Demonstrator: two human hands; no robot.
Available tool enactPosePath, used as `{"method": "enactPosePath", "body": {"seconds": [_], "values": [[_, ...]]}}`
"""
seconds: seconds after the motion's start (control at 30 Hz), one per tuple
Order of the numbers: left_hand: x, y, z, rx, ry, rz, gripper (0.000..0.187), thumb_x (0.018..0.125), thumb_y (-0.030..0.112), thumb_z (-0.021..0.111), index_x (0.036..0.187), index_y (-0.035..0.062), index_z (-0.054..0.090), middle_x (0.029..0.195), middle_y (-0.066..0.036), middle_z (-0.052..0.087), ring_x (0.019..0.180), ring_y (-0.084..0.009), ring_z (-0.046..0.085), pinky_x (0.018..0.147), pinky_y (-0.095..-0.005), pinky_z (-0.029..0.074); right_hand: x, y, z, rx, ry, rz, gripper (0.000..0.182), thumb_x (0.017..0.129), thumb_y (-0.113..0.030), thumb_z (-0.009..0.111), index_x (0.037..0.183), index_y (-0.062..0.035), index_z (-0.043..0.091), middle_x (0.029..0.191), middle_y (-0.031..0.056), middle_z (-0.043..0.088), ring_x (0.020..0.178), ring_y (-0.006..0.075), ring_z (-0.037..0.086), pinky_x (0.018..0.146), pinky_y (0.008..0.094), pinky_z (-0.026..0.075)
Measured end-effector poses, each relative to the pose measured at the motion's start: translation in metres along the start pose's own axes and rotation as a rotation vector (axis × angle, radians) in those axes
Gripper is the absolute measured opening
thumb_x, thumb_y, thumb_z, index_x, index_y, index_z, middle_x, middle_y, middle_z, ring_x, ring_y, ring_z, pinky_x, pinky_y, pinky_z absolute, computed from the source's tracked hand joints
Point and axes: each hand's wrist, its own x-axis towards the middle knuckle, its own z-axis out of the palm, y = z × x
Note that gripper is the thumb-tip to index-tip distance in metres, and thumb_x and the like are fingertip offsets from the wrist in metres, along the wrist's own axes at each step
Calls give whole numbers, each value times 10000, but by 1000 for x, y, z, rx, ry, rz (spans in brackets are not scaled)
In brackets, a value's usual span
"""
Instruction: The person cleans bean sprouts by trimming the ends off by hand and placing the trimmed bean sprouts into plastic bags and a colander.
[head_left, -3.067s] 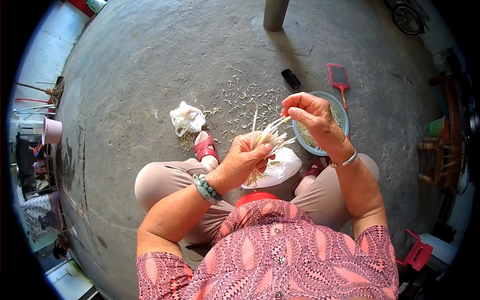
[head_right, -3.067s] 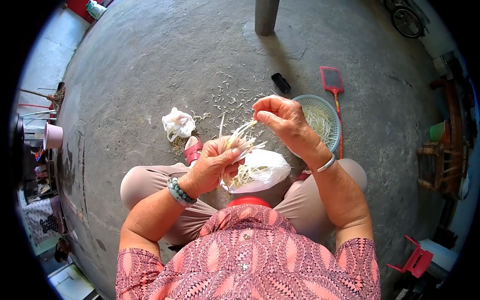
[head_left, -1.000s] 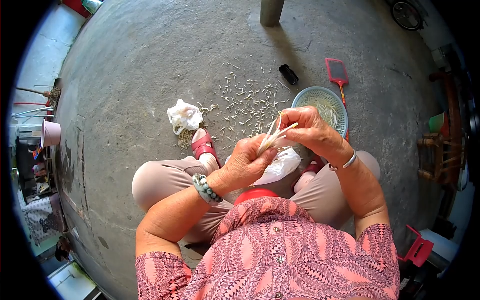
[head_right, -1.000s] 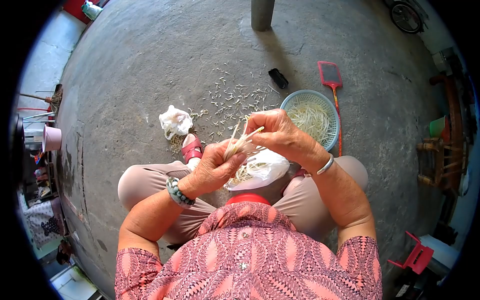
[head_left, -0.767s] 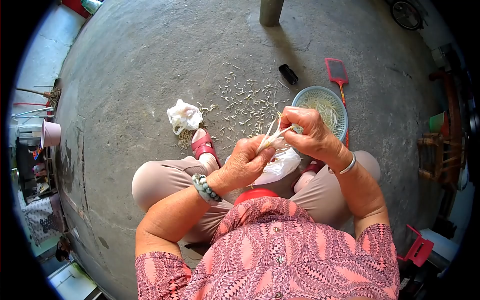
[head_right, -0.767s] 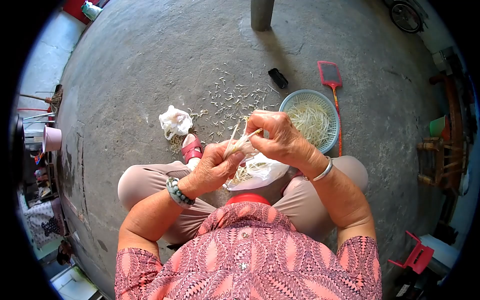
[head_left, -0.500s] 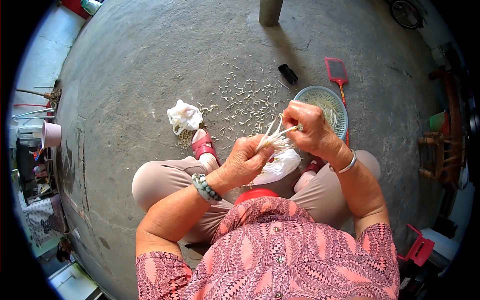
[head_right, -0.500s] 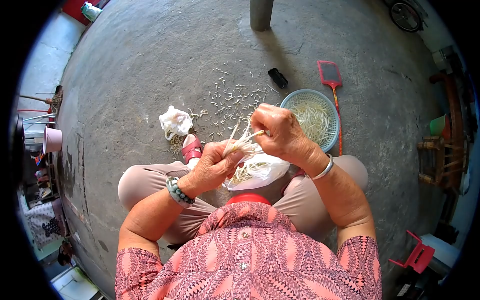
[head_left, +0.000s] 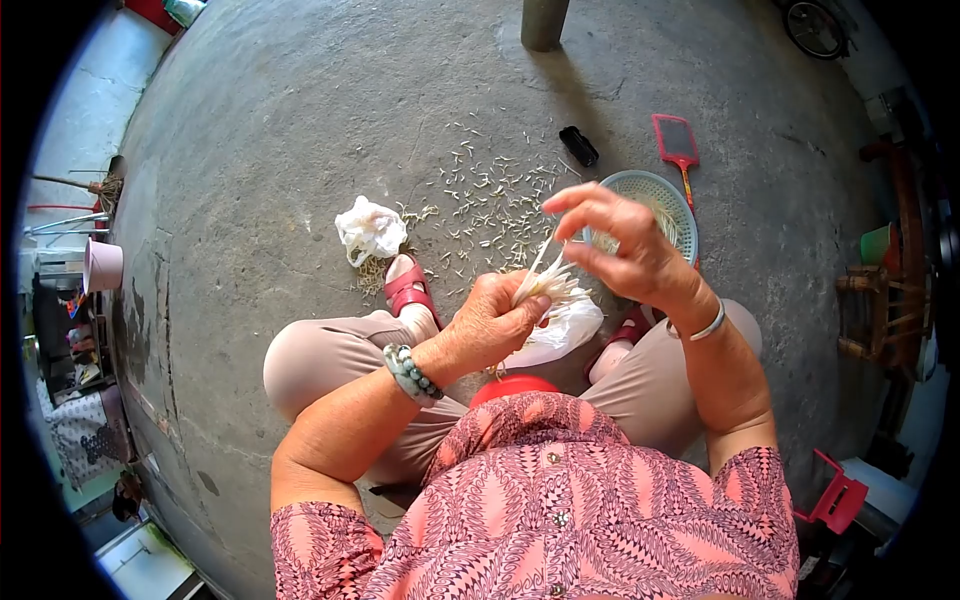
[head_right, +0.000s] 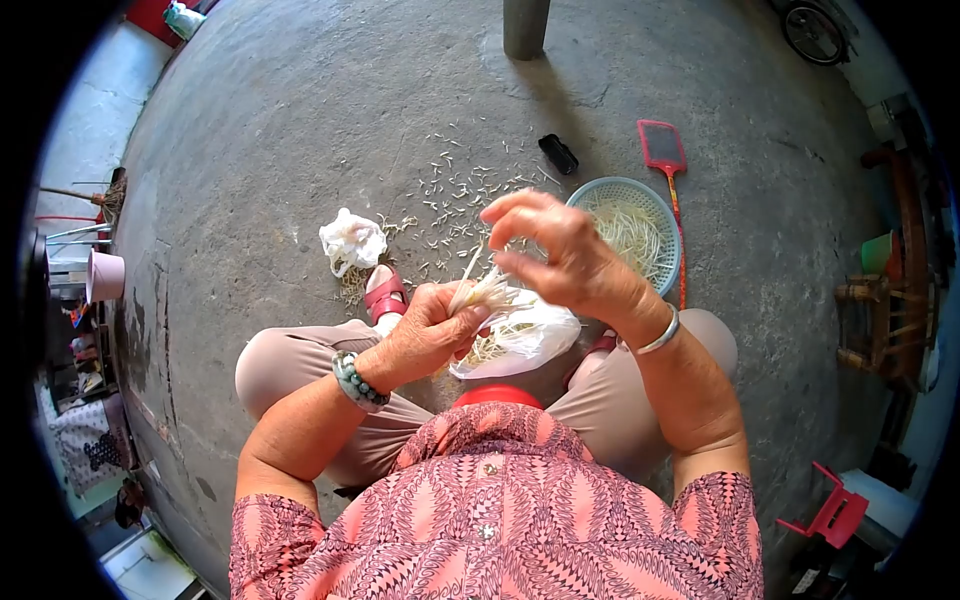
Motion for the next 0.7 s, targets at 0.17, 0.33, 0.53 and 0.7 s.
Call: {"method": "enactPosePath", "body": {"seconds": [0.17, 0.33, 0.53, 0.7], "values": [[2, 1, 1, 27, 2, -12, 245, 976, 213, 522, 844, 26, 610, 557, 57, 472, 465, -20, 419, 426, -194, 322, -9, 0, 16, -60, -74, -88, 138, 735, -42, 685, 848, -45, 606, 1076, 145, 612, 988, 325, 590, 871, 404, 457], [3, 2, 2, 80, -11, -16, 253, 978, 211, 514, 829, 30, 607, 561, 58, 476, 461, -22, 421, 424, -199, 322, -10, 3, 21, -111, -68, -180, 104, 748, -36, 667, 829, -52, 603, 1047, 125, 622, 978, 308, 595, 846, 410, 455], [4, 2, 3, 132, -5, -4, 291, 980, 237, 513, 794, 29, 598, 576, 45, 501, 471, -26, 443, 417, -208, 332, -10, -4, 24, -190, -59, -215, 77, 767, -67, 657, 828, -60, 610, 1042, 95, 626, 998, 291, 593, 852, 417, 445], [5, 0, 4, 127, -4, 1, 315, 978, 254, 519, 770, 29, 595, 580, 40, 506, 472, -27, 446, 412, -210, 333, -10, -5, 24, -207, -59, -220, 60, 767, -74, 658, 805, -63, 612, 1044, 93, 626, 1007, 283, 592, 851, 414, 441]]}}
